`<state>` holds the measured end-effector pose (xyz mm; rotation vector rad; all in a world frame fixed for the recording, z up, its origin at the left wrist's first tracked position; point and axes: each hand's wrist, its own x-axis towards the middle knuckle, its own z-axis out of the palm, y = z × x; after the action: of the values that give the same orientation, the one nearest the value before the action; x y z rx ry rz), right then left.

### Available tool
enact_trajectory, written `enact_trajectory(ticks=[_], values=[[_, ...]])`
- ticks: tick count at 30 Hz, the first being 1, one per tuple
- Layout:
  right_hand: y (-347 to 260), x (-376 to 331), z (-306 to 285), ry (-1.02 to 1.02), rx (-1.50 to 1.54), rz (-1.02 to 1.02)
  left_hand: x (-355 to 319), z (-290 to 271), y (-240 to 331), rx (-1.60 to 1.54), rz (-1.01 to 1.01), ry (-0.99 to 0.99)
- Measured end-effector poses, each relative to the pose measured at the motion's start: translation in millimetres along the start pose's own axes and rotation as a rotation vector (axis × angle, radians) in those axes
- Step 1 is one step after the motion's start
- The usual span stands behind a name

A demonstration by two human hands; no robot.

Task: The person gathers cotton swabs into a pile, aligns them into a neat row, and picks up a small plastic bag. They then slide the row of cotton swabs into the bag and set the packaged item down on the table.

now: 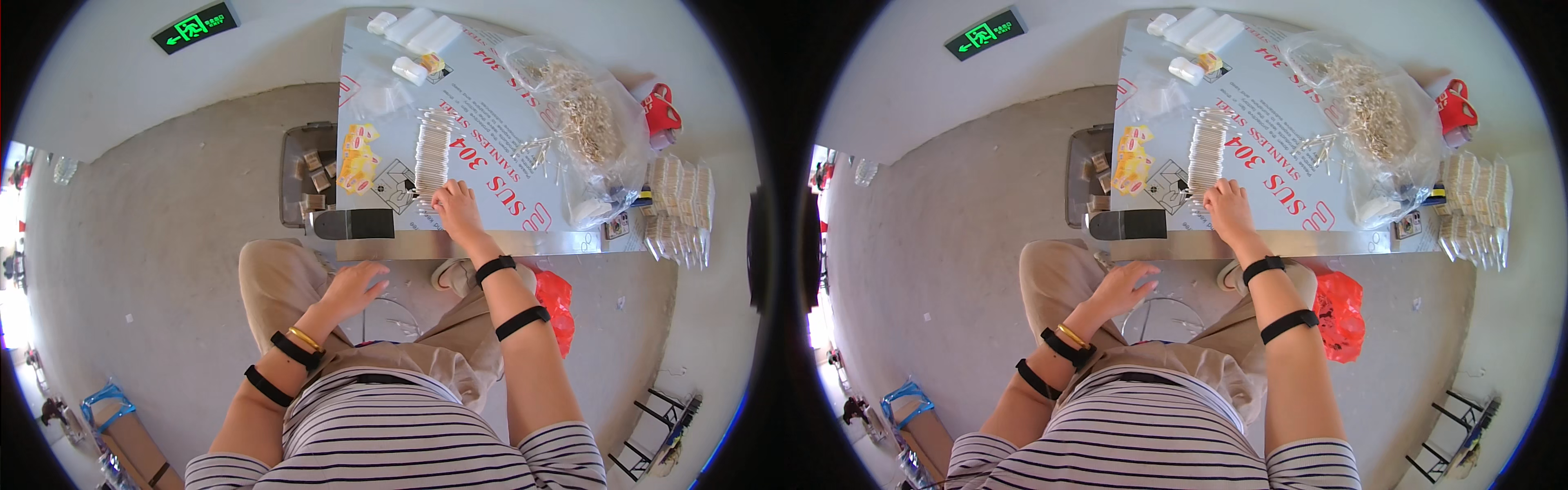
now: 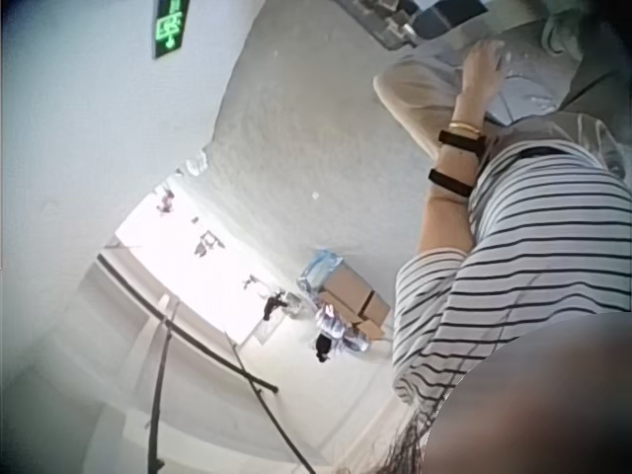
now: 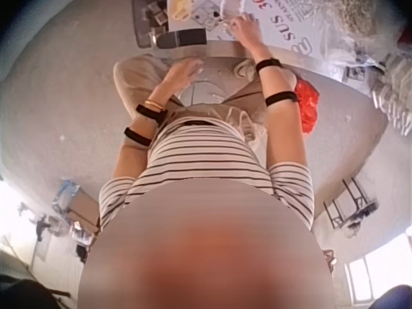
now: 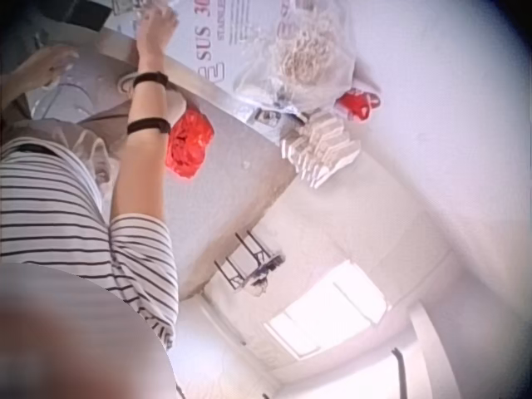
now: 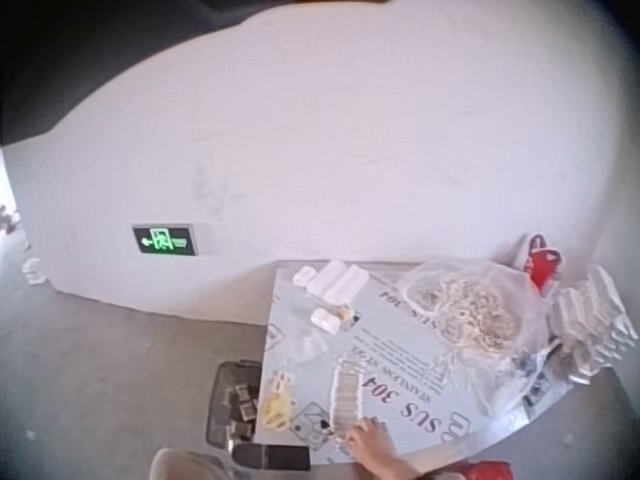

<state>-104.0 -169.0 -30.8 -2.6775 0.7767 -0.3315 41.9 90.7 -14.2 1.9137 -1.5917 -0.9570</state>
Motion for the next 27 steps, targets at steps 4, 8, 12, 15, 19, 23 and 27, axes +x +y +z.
enact_trajectory(ticks=[4,8,12,15,19,23,27], values=[[-9,-7,-15,0.02,0.18,0.071,22,-14,21,-0.338,-0.015,0.137],[-51,-14,-48,-0.103,0.62,0.182,42,-31,52,-0.522,-0.025,0.385],[-98,-31,-86,-0.023,0.609,0.011,42,-48,73,-0.637,-0.063,0.398],[-116,-43,-104,0.042,0.648,0.032,33,-54,81,-0.582,-0.059,0.408],[-131,-59,-119,0.078,0.749,0.095,14,-62,96,-0.48,0.052,0.447],[-145,-72,-136,0.096,0.781,0.112,0,-67,107,-0.452,0.186,0.479],[-149,-83,-140,0.119,0.728,0.08,-12,-75,121,-0.273,0.29,0.541]])
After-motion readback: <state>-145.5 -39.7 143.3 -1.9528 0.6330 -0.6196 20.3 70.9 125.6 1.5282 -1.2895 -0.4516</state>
